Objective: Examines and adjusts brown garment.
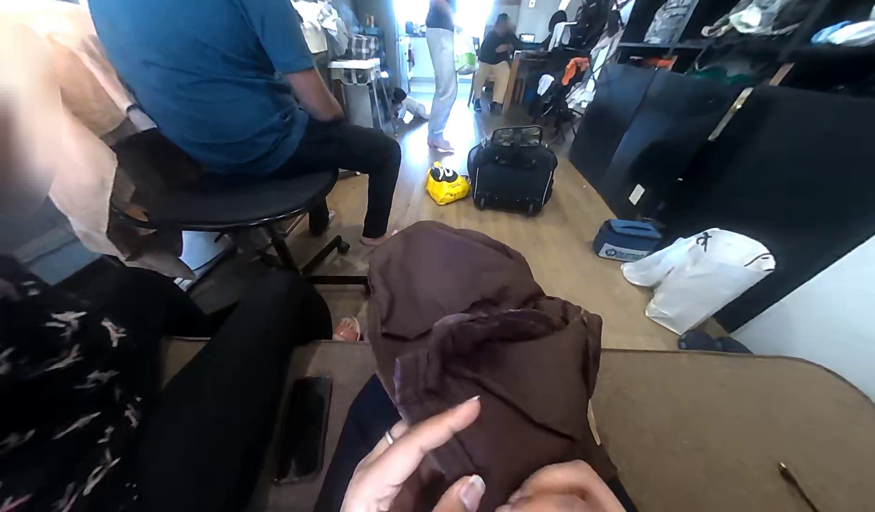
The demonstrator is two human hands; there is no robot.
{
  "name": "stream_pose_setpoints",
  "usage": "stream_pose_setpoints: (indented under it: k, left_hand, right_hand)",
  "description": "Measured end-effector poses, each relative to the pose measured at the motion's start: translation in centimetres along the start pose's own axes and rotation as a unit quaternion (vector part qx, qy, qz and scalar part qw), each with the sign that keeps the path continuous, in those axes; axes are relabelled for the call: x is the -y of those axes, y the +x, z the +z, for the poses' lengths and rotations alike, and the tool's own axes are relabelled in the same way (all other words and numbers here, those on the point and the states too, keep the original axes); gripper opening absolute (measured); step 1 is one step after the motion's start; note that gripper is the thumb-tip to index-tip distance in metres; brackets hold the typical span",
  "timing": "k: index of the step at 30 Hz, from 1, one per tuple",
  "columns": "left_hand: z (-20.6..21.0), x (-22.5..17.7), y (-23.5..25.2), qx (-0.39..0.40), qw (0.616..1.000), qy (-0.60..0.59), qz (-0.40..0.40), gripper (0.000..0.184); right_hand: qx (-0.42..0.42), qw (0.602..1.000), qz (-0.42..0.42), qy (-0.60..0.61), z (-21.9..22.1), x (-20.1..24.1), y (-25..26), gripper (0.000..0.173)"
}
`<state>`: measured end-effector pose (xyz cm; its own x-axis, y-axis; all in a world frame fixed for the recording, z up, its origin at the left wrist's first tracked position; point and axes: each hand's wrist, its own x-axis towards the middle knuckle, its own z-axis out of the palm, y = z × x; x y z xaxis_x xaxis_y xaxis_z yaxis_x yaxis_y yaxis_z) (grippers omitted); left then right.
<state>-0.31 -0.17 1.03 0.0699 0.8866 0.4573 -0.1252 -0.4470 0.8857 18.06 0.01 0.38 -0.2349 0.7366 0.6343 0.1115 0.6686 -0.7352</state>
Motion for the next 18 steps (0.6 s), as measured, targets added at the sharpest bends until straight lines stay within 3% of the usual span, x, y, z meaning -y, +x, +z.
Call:
stream_pose_setpoints:
  k: [7,18]
  left_hand:
    - [-0.06,-0.32,-0.14,-0.01,0.998,-0.062,-0.027,0.048]
    - [0.28,-0.27,-0.06,0.002,0.999,-0.045,-0.013,0.047]
  right_hand:
    - [-0.023,1.0,0.015,-0.013,0.18,-0.14,-0.25,0.011]
    - [-0.023,0.999,0.028,-0.012,-0.03,0.24,0.06,0.009]
